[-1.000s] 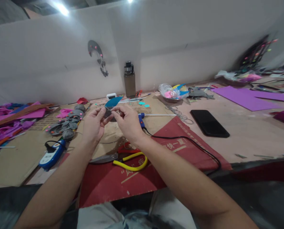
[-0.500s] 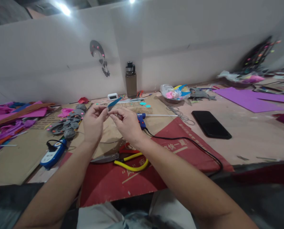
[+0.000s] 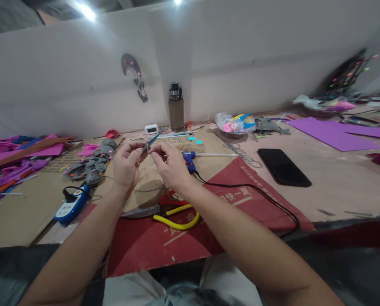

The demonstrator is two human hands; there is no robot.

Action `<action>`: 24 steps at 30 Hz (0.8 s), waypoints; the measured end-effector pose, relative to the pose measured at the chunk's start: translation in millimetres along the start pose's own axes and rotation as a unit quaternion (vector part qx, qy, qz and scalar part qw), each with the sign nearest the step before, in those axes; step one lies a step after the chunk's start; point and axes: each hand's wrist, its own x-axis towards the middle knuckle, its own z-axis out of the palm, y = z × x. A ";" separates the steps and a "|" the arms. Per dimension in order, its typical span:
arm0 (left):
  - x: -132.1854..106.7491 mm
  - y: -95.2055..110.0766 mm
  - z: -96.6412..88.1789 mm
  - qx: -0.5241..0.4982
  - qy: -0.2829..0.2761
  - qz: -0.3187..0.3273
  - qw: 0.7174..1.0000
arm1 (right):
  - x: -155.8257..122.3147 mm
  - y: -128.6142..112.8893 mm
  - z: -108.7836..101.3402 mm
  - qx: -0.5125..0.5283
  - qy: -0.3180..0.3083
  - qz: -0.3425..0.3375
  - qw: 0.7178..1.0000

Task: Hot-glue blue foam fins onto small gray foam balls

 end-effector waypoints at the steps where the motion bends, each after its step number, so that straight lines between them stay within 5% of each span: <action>1: 0.1 0.0 -0.1 0.002 -0.003 0.000 1.000 | 0.1 -0.7 0.0 0.016 0.000 0.010 1.000; 7: 0.3 2.3 1.6 0.064 -0.005 0.030 0.997 | 0.9 -3.3 -0.6 0.071 0.002 0.055 0.996; 16: -2.8 9.6 2.3 0.185 0.031 0.053 0.981 | 0.4 -3.2 0.8 0.058 -0.012 0.031 0.998; 24: -2.1 9.4 3.8 0.121 0.034 0.019 0.992 | 0.6 3.0 1.1 0.034 -0.013 0.036 0.999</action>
